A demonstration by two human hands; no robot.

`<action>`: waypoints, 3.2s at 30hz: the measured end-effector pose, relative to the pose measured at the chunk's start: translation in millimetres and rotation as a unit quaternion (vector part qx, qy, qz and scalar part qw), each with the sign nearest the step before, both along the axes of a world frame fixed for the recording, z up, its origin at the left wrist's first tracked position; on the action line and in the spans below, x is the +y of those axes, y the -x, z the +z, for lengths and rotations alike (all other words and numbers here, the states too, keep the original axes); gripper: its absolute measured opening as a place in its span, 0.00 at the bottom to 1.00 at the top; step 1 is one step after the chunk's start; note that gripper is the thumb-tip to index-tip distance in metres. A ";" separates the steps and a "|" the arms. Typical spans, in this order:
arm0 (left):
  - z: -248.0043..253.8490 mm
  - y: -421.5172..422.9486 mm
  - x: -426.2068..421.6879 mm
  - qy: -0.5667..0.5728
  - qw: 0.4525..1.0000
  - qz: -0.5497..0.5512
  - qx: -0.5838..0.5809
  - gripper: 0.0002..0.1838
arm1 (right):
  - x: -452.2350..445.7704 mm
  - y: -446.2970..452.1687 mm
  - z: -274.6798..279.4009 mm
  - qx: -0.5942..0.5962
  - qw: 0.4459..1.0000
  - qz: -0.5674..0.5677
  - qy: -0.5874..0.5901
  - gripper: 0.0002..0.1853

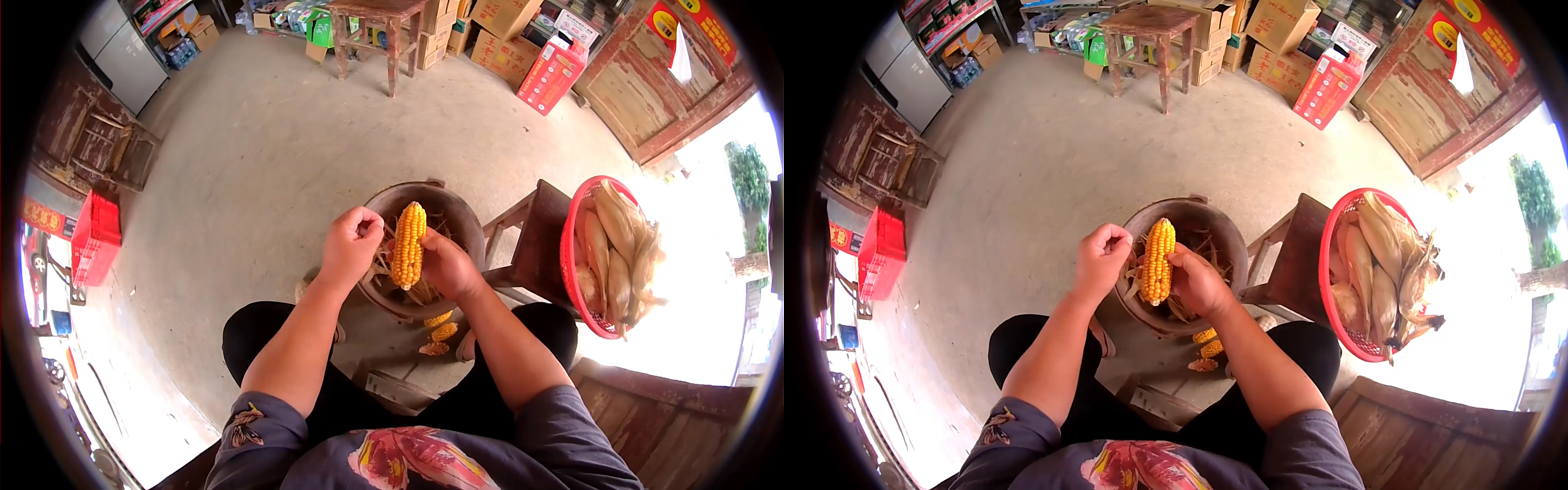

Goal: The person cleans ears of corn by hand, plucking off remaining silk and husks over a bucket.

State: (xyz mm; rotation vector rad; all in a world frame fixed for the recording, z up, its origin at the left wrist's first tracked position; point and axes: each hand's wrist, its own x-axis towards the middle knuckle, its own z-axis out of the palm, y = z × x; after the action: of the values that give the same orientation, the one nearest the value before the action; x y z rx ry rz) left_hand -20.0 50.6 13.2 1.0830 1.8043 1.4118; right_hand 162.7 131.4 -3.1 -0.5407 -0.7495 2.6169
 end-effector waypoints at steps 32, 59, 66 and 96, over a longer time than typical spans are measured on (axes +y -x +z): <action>9.4 -17.5 -1.4 -0.105 0.953 0.014 0.285 0.06 | -9.5 1.6 -12.3 -0.104 0.975 -0.074 -0.180 0.23; 14.2 -16.4 -0.6 -0.116 0.950 -0.025 0.288 0.13 | -9.4 2.6 0.7 -0.030 0.999 -0.034 0.016 0.21; 19.1 -16.7 -1.6 -0.116 0.948 -0.034 0.293 0.09 | -8.3 2.1 -4.7 -0.025 0.999 -0.025 0.007 0.21; 10.9 -16.1 -0.8 -0.109 0.922 -0.039 0.369 0.10 | -13.5 5.2 -4.6 -0.052 0.998 -0.031 -0.005 0.20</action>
State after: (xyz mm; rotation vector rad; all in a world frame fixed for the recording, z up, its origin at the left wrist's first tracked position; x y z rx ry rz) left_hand -3.9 49.8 24.1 1.9822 2.0819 1.2637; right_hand 157.5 117.9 -7.7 -0.6906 -0.7641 2.5421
